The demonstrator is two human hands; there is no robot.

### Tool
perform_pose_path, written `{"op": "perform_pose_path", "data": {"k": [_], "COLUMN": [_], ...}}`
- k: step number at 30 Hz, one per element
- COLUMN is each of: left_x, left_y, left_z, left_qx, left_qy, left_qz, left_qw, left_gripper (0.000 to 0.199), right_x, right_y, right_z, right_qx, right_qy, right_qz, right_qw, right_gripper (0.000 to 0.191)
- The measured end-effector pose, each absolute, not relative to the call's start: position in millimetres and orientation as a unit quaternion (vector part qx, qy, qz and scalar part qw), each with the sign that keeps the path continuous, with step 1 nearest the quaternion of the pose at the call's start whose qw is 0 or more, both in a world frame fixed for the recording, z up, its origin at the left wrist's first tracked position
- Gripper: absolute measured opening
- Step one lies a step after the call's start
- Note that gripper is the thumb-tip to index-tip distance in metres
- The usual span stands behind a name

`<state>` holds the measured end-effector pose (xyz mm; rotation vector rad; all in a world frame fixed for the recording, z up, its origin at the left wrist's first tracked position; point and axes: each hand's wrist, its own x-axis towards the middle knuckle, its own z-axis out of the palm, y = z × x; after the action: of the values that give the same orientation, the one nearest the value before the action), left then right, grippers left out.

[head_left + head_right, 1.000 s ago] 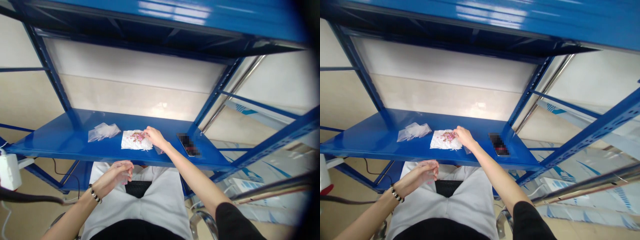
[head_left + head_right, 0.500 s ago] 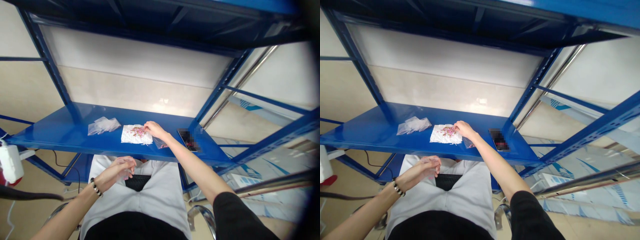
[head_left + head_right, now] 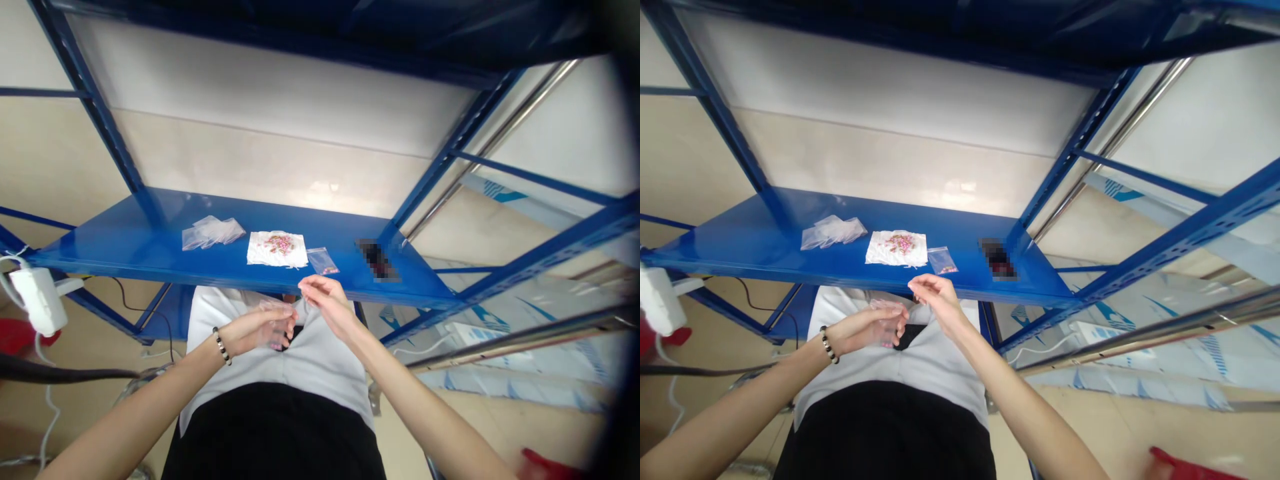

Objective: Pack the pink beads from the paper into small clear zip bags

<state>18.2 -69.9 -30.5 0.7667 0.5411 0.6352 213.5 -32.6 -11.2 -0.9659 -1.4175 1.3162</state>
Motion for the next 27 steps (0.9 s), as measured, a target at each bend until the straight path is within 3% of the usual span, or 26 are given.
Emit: {"op": "perform_pose_path", "data": {"k": [9,17,21,27], "left_x": [14,15,17,20], "left_y": [-62,-68,-75,-65], "left_z": [-49,-51,-50,-39], "left_qx": [0.453,0.458,0.452,0.41], "left_qy": [0.27,0.253,0.235,0.175], "left_qz": [0.216,0.22,0.203,0.279], "left_qw": [0.821,0.823,0.836,0.851], "left_gripper": [0.026,0.024,0.019,0.018], "right_x": [199,202,198,206], "right_y": [-48,-57,-63,-48], "right_z": [-36,-34,-31,-21], "right_qx": [-0.367,-0.368,-0.344,-0.343], "right_qy": [-0.622,-0.732,-0.743,-0.713], "right_qz": [0.6,0.451,0.451,0.462], "right_qw": [0.344,0.353,0.354,0.4], "right_gripper": [0.03,0.025,0.027,0.04]}}
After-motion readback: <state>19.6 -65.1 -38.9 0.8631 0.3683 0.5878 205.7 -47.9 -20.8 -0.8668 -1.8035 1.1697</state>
